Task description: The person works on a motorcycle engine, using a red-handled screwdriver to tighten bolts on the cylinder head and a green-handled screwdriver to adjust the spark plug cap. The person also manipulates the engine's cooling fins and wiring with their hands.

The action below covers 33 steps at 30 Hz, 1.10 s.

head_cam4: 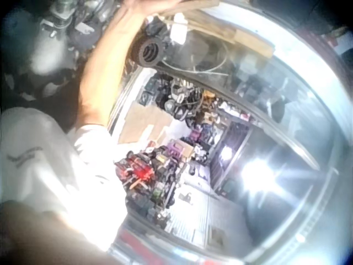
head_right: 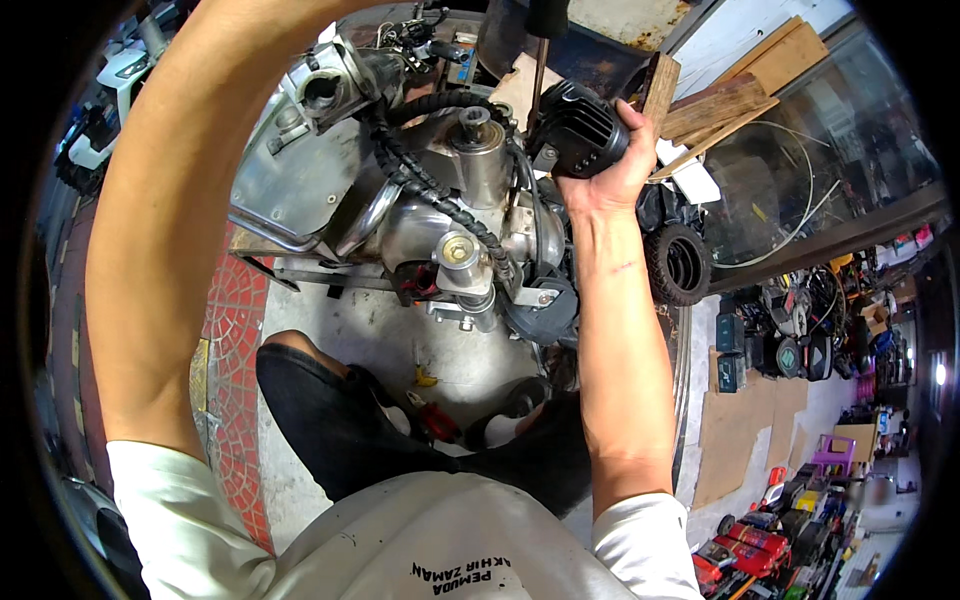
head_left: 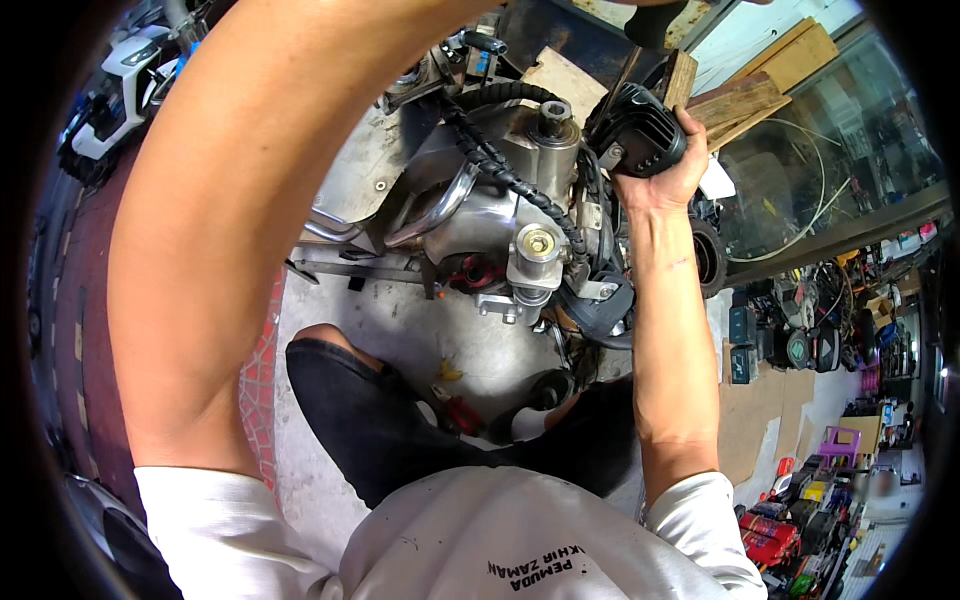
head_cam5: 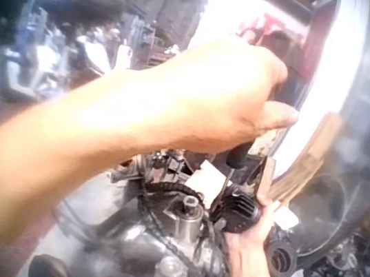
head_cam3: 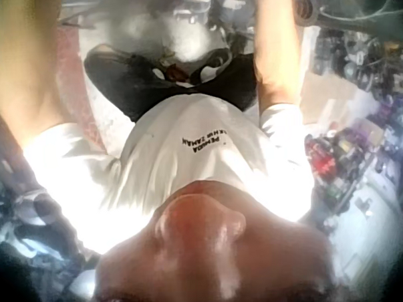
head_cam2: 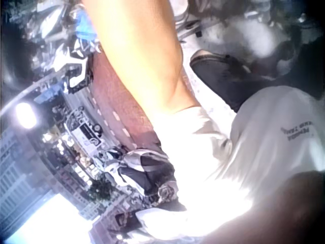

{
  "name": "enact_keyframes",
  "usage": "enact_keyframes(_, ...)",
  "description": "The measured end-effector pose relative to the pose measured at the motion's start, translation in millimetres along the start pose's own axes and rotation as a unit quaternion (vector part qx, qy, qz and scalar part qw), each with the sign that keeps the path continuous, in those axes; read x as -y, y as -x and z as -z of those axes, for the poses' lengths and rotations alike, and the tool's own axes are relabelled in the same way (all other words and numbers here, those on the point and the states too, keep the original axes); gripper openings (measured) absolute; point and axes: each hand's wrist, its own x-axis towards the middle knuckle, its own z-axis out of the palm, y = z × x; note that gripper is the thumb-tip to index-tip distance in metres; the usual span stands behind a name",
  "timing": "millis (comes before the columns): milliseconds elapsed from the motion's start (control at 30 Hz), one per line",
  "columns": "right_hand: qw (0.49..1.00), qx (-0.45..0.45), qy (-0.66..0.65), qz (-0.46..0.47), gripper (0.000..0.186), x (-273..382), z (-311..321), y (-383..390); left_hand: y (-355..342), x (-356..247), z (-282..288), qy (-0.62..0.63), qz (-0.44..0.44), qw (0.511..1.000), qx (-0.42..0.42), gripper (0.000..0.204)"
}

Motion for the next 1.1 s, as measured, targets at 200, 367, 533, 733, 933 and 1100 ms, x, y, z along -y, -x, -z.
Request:
enact_keyframes(200,0.958,-0.012,0.286,-0.017,0.046,35.4,-29.0,5.7,-3.5,1.4,13.4,0.098,0.051,0.991,0.078,0.037)
enact_keyframes(367,0.948,0.006,0.316,0.040,0.029,30.5,-23.3,5.1,17.3,3.4,16.8,0.108,-0.003,0.994,0.023,0.038)
enact_keyframes(533,0.977,-0.003,0.207,0.054,0.026,19.7,-4.9,4.8,1.6,-4.0,16.6,0.050,0.105,0.989,0.086,0.037)
enact_keyframes(733,0.991,-0.017,0.125,0.048,0.026,16.6,-0.5,6.1,-3.9,-3.5,26.3,0.055,0.099,0.988,0.109,0.035)
enact_keyframes(933,0.988,-0.014,0.145,0.048,0.026,15.6,-1.9,8.1,-6.6,-11.7,28.8,0.019,0.084,0.989,0.116,0.038)
enact_keyframes(1100,0.987,-0.019,0.153,0.053,0.027,15.7,-3.5,9.8,-15.3,-4.5,19.5,0.022,0.080,0.989,0.123,0.040)
